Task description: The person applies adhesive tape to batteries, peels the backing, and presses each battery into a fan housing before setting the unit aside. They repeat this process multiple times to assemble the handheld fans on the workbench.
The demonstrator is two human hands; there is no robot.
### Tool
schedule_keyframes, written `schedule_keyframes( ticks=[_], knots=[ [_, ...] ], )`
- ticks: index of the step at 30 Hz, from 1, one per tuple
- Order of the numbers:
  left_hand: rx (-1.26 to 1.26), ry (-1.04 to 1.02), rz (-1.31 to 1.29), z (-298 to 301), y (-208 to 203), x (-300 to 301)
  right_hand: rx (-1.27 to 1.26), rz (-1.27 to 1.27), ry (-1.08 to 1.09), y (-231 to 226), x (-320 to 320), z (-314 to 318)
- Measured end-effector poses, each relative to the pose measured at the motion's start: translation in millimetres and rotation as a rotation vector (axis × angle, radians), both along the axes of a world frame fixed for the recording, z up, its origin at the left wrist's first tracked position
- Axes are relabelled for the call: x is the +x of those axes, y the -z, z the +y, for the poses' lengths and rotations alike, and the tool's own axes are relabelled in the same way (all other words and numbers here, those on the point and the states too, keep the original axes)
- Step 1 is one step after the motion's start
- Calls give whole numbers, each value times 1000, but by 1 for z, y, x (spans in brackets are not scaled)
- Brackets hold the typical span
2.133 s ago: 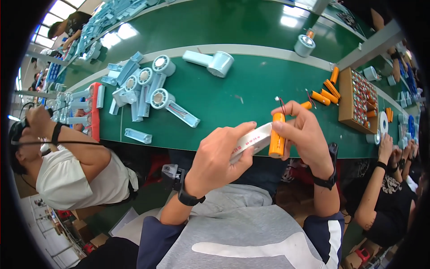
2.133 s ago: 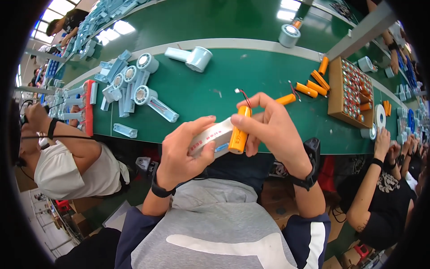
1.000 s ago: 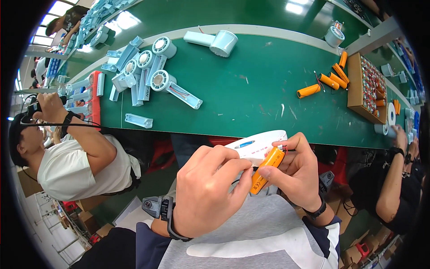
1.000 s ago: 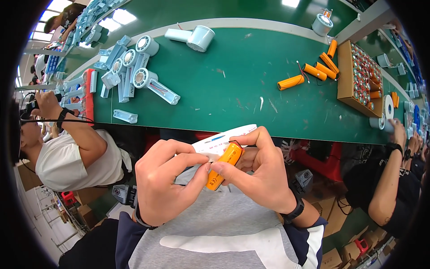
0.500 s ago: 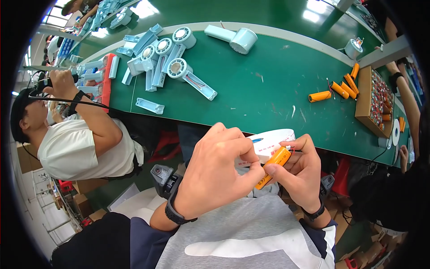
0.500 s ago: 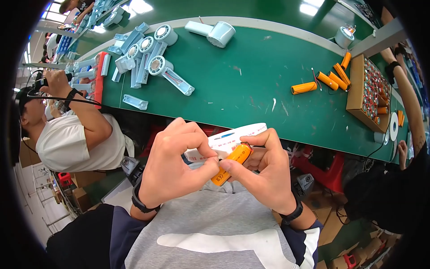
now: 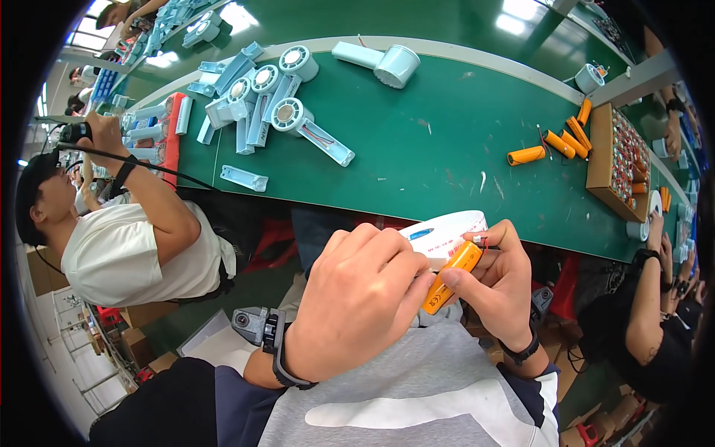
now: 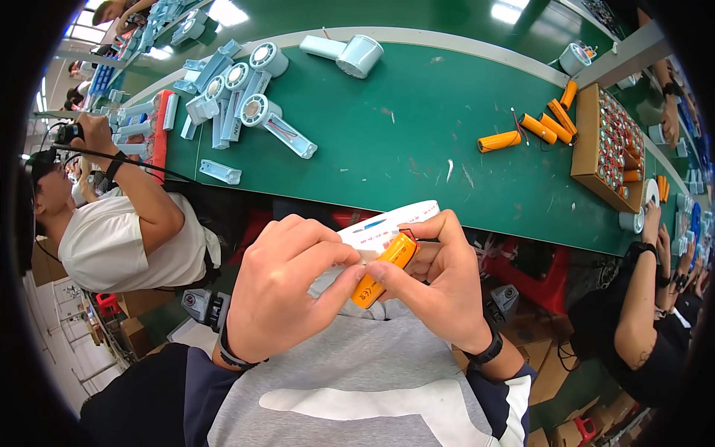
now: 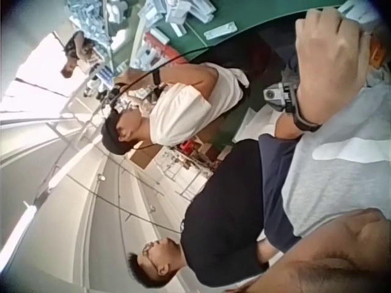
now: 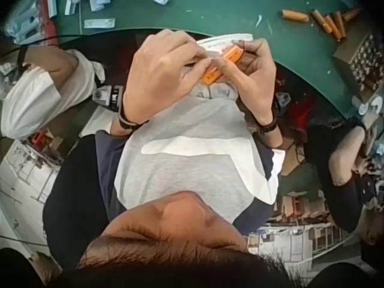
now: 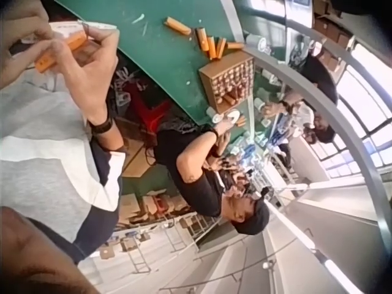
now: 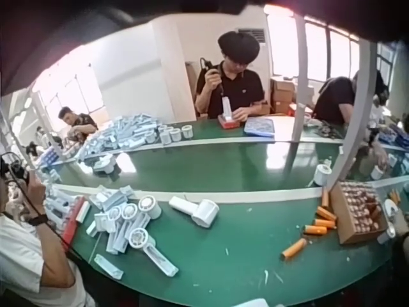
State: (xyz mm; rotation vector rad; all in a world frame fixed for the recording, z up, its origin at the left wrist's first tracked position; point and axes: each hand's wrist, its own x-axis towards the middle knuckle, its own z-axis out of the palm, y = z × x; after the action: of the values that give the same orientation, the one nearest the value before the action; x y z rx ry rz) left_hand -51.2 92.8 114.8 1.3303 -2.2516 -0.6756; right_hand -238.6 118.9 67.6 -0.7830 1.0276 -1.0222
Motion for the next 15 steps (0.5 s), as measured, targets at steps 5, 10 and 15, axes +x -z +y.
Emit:
schedule_keyframes(
  ticks=[5, 10, 15],
  knots=[
    [-88, 33, -129, 3, -1, -4, -9, 15, -9, 1, 1, 1],
    [-98, 43, -168, 5, -2, -1, -40, 32, -34, 2, 2, 1],
    [-84, 54, -128, 6, -3, 0, -37, 25, -42, 1, 1, 2]
  ],
)
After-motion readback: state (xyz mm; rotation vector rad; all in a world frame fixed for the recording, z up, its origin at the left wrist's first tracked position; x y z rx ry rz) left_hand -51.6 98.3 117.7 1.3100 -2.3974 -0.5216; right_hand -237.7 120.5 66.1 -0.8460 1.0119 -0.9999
